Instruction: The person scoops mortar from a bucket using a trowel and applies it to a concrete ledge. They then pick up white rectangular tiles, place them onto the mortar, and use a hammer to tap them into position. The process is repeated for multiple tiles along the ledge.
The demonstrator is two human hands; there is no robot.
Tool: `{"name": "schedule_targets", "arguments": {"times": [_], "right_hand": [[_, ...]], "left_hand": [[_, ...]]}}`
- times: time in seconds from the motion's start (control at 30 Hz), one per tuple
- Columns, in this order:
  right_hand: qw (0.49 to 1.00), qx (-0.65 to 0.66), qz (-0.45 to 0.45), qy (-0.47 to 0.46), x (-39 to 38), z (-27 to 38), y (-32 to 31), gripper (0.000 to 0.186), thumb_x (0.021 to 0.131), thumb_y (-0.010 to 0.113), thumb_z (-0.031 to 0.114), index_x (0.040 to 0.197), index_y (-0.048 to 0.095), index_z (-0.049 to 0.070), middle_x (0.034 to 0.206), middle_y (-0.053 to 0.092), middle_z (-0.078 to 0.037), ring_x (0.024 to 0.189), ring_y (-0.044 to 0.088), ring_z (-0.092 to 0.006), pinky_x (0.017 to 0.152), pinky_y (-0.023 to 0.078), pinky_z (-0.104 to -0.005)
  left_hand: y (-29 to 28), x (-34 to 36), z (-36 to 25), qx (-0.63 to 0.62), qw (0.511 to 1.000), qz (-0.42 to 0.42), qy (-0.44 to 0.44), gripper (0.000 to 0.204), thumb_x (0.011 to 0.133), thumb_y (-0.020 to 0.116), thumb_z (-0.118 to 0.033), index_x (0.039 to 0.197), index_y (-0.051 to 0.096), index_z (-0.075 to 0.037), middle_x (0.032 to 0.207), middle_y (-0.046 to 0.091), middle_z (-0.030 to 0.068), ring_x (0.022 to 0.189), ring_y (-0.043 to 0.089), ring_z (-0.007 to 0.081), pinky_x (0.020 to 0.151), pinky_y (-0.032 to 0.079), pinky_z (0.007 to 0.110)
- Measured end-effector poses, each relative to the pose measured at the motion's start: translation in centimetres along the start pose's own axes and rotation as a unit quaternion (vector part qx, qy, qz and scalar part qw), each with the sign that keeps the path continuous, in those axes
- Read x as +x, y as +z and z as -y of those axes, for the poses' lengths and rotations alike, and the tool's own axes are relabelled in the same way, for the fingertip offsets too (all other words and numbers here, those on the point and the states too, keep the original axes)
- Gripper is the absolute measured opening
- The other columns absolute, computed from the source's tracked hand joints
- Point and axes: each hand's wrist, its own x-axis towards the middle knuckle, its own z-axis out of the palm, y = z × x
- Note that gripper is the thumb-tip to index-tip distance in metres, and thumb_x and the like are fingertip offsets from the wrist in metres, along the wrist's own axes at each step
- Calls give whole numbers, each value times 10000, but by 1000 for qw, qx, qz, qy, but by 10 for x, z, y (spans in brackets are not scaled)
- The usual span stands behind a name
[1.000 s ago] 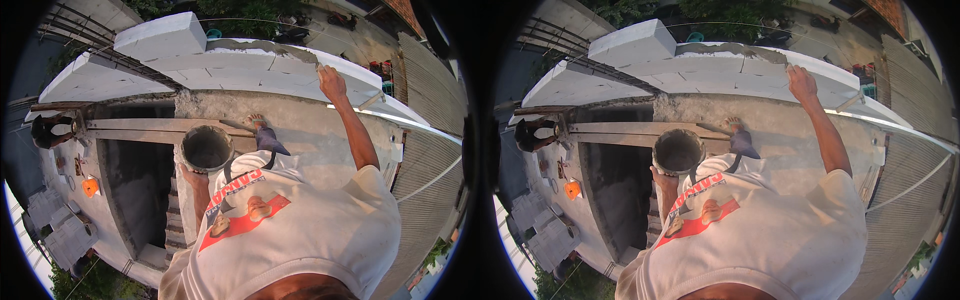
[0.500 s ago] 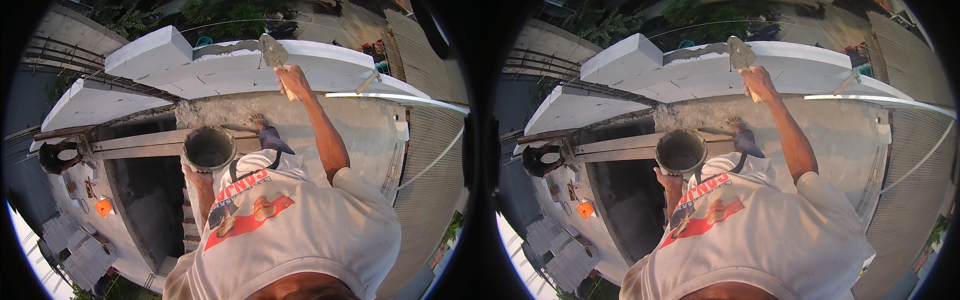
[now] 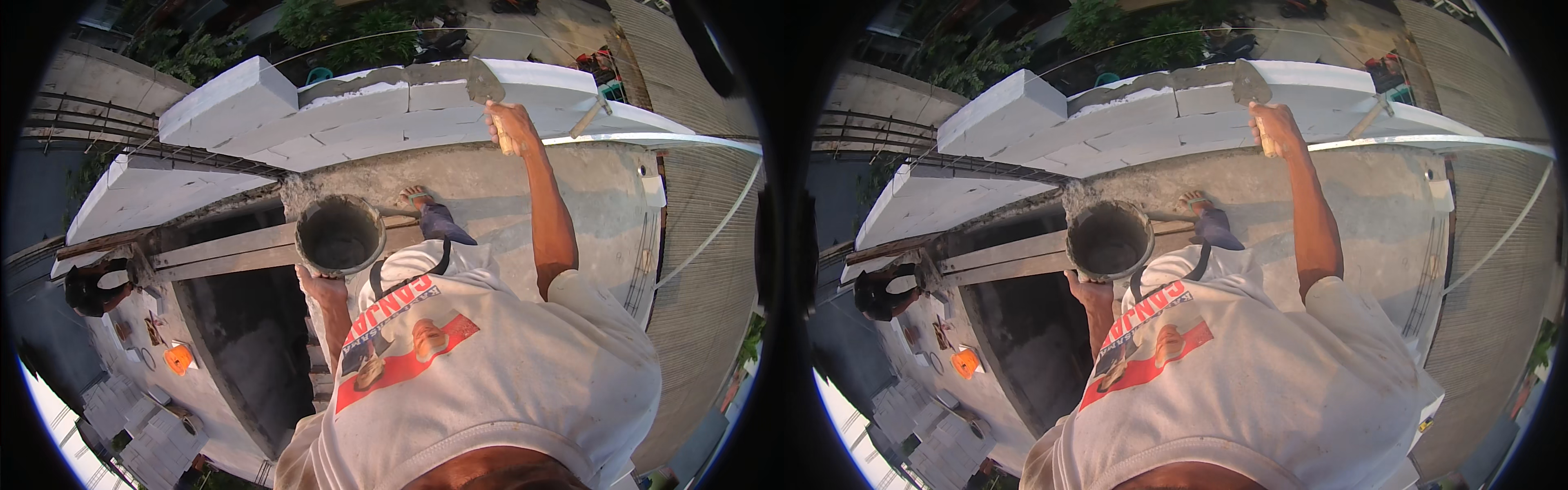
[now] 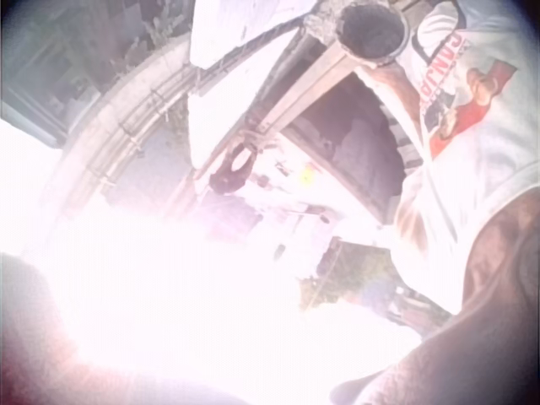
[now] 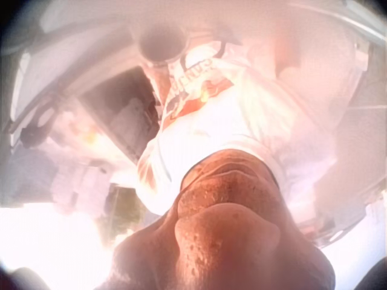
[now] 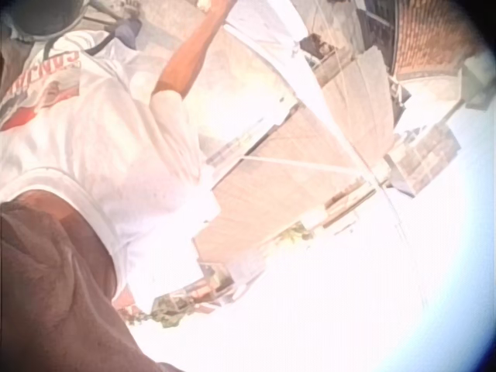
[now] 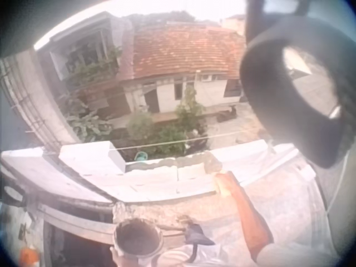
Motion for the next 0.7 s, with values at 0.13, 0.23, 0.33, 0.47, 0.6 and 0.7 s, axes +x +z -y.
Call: {"name": "schedule_targets", "arguments": {"times": [0.13,0.23,0.33,0.47,0.6,0.7], "right_hand": [[999,54,-8,4,-7,-32,-15,356,1006,694,327,1074,672,-22,820,635,-59,592,607,-133,496,524,-297],[999,17,-21,22,-35,-17,-22,349,1008,691,321,1068,671,-23,809,633,-63,586,610,-140,494,525,-305],[997,71,-17,-11,-22,-12,-39,361,1009,694,331,1080,673,-23,801,632,-64,585,610,-141,492,524,-306],[992,117,-43,-10,24,-48,-41,372,1012,693,340,1086,675,-24,795,628,-62,581,606,-142,488,518,-307],[999,44,-26,17,-45,-67,-8,314,1025,682,350,1065,677,39,799,635,-62,579,602,-148,492,502,-309],[980,-185,35,-71,-88,-65,34,276,1007,692,327,1044,683,54,819,658,-96,638,641,-243,584,548,-370]], "left_hand": [[-5,4,0,4,999,28,-38,871,996,447,-738,1507,541,-39,1561,543,144,1443,497,326,1230,363,536],[0,3,2,33,999,25,-19,879,998,436,-743,1504,542,-31,1534,569,146,1417,525,322,1215,389,510],[15,-3,2,65,997,46,-7,823,1011,459,-708,1455,578,-25,1444,634,140,1337,590,310,1156,455,488],[12,8,-2,53,995,84,-19,719,1033,504,-641,1363,639,-17,1305,717,129,1209,679,286,1059,545,458],[38,0,-6,83,993,79,10,713,1053,486,-639,1325,657,-3,1242,742,122,1123,714,252,1007,567,392],[73,-7,-15,133,986,87,49,703,1083,422,-632,1211,703,-1,1115,774,118,1001,733,220,935,576,363]]}}
